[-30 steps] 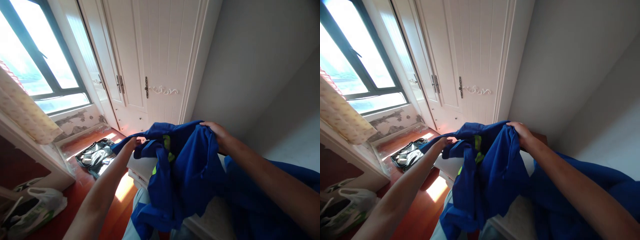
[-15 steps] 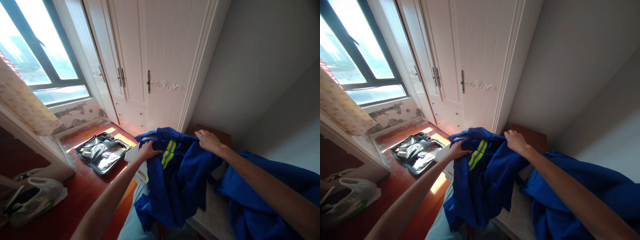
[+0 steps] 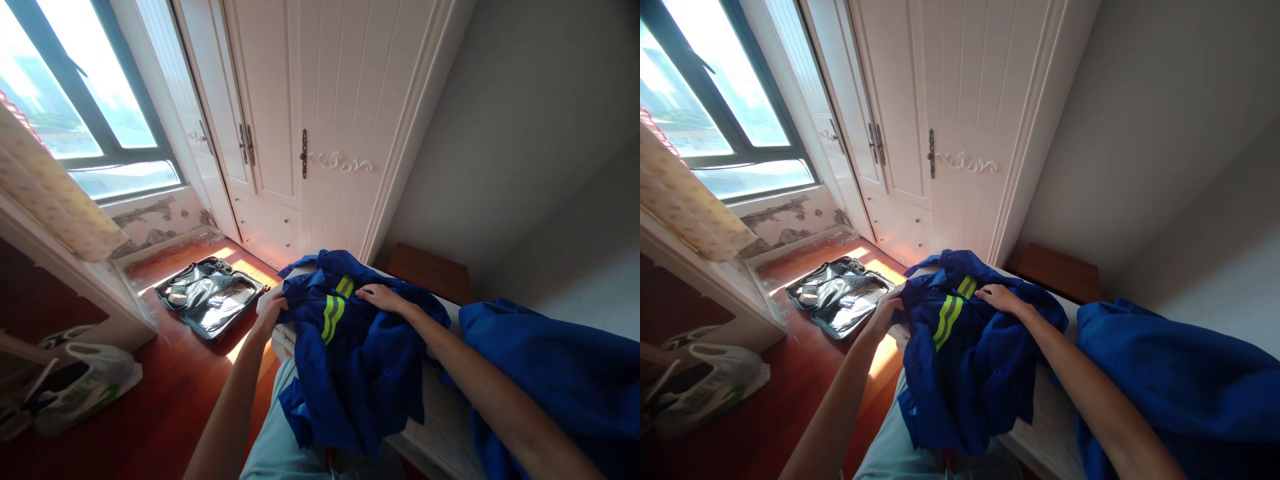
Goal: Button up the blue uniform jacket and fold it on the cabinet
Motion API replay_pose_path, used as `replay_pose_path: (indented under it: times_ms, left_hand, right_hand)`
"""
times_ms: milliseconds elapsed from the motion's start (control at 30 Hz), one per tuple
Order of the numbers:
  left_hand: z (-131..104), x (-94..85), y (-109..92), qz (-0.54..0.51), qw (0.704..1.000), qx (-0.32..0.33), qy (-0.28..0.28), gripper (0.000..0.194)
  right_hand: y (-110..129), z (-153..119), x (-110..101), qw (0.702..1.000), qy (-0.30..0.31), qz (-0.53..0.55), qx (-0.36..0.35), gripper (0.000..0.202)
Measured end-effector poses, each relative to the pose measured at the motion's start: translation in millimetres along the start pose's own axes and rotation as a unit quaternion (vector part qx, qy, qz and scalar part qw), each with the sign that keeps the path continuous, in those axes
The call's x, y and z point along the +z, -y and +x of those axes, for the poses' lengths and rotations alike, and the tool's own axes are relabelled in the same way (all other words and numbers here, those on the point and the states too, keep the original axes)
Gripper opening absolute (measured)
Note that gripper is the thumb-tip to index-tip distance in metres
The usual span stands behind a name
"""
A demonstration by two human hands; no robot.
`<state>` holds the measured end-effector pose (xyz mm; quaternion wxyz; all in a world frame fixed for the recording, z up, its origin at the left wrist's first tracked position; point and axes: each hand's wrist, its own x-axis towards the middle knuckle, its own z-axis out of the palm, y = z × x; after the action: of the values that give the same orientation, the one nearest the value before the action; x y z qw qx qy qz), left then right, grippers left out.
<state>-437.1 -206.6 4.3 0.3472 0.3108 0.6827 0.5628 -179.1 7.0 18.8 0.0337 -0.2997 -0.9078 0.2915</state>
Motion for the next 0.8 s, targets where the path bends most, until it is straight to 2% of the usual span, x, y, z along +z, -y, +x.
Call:
replay_pose_path:
  times_ms: [67, 100, 133, 200, 267, 300, 400, 467, 500, 567, 633, 700, 733, 800]
  left_hand:
    - [-7.6, 5.7, 0.5, 0.062, 0.998, 0.018, -0.008, 0.031]
    - [-10.5, 10.9, -3.2, 0.114, 0.992, 0.05, -0.026, 0.039]
    - [-12.6, 17.3, -8.9, 0.176, 0.978, 0.1, -0.049, 0.048]
    - [-14.1, 32.8, -22.3, 0.299, 0.924, 0.228, -0.074, 0.056]
    - [-12.0, 49.0, -32.3, 0.377, 0.873, 0.309, -0.031, 0.051]
    - [-10.1, 56.2, -34.4, 0.406, 0.858, 0.314, 0.009, 0.049]
    - [-5.2, 72.4, -29.1, 0.469, 0.839, 0.256, 0.104, 0.058]
    - [-5.9, 79.0, -21.8, 0.474, 0.84, 0.231, 0.128, 0.062]
    - [-7.9, 81.4, -19.1, 0.46, 0.848, 0.23, 0.132, 0.059]
    - [-14.2, 84.8, -17.5, 0.403, 0.874, 0.243, 0.121, 0.048]
    - [-22.3, 86.1, -20.6, 0.331, 0.899, 0.269, 0.098, 0.039]
    - [-30.8, 85.5, -25.6, 0.263, 0.917, 0.287, 0.088, 0.034]
    - [-34.9, 84.7, -27.7, 0.235, 0.923, 0.291, 0.091, 0.033]
    - [-42.7, 83.0, -30.4, 0.198, 0.93, 0.297, 0.091, 0.03]
  right_hand:
    - [12.1, 0.0, 2.3, 0.999, -0.032, 0.003, -0.009, 0.035]
    - [20.7, 1.9, 7.0, 0.999, -0.047, -0.006, -0.018, 0.033]
    - [29.9, 4.9, 13.2, 0.998, -0.056, -0.021, -0.021, 0.031]
    - [46.3, 13.0, 26.6, 0.997, -0.059, -0.055, -0.005, 0.023]
    - [56.2, 20.5, 35.3, 0.996, -0.055, -0.072, 0.022, 0.01]
    - [58.4, 22.9, 36.7, 0.996, -0.055, -0.068, 0.03, 0.008]
    - [58.3, 21.6, 30.4, 0.997, -0.061, -0.033, 0.033, 0.017]
    - [59.0, 14.2, 22.6, 0.993, -0.074, 0.076, 0.043, 0.022]
    - [60.8, 9.2, 19.4, 0.982, -0.083, 0.163, 0.05, 0.026]
    - [67.4, -2.0, 16.3, 0.928, -0.098, 0.354, 0.06, 0.037]
    - [76.1, -13.4, 17.8, 0.871, -0.103, 0.476, 0.06, 0.043]
    - [84.0, -24.9, 22.3, 0.846, -0.119, 0.518, 0.048, 0.045]
    - [87.0, -30.8, 25.0, 0.844, -0.131, 0.519, 0.036, 0.046]
    - [91.0, -43.2, 30.4, 0.861, -0.159, 0.483, -0.002, 0.046]
